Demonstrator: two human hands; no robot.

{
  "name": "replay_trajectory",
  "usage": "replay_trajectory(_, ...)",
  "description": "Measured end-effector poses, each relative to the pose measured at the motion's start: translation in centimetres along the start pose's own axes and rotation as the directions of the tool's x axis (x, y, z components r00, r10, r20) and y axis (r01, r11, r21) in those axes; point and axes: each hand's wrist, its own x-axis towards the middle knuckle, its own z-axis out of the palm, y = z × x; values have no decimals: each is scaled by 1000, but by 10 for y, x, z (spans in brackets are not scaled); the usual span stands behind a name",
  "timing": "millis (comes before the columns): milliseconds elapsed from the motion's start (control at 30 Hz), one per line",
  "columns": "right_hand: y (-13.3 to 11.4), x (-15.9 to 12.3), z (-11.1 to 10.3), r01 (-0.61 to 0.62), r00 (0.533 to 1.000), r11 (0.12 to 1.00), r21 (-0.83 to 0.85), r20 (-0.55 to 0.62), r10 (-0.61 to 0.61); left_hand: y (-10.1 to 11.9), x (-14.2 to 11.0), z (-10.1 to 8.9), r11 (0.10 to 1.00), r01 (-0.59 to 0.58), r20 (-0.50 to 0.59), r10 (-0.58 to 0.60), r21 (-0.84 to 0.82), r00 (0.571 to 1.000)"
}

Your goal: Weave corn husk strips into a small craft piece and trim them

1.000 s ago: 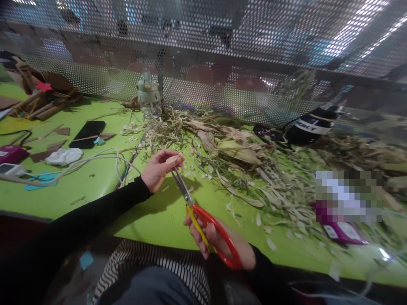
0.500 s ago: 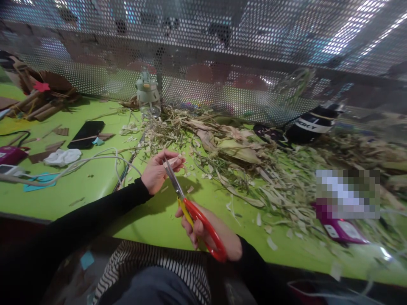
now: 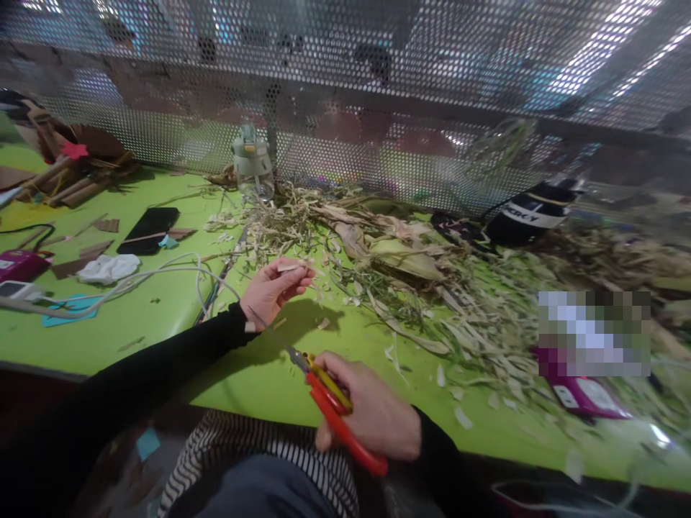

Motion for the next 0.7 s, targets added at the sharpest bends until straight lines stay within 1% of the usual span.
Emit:
replay_trajectory(33,3,-1,-3,9,1000,1000,-8,1,-9,1,0,0,1000,11,-4,-11,-9,1000)
replay_trajectory(67,7,-2,-6,20,1000,999,34,-12,-19,1,1,-1,1000,19,-7,-19,-17,1000)
replay_trajectory(167,21,-2,-10,93,994,968,233,-80,-77,3,1,-1,999,22,-1,-22,-31,1000)
replay_trajectory(233,26,-3,-10,152,985,943,296,-126,-119,3,1,-2,999,27,6,-26,-25,1000)
replay_trajectory(267,26,-4,-9,168,981,937,306,-148,-128,3,1,-3,999,29,8,-29,-21,1000)
replay_trajectory(333,22,-8,-6,164,977,934,317,-183,-109,2,1,-4,1000,29,3,-29,-12,1000)
replay_trajectory(467,15,-9,-1,142,976,910,390,-207,-64,0,1,-4,999,21,-10,-21,25,1000)
replay_trajectory(600,18,-4,-1,162,968,882,442,-243,-56,-1,0,-3,999,21,-3,-21,38,1000)
replay_trajectory(700,19,0,-1,171,964,883,437,-259,-59,-2,-1,-3,999,23,12,-24,46,1000)
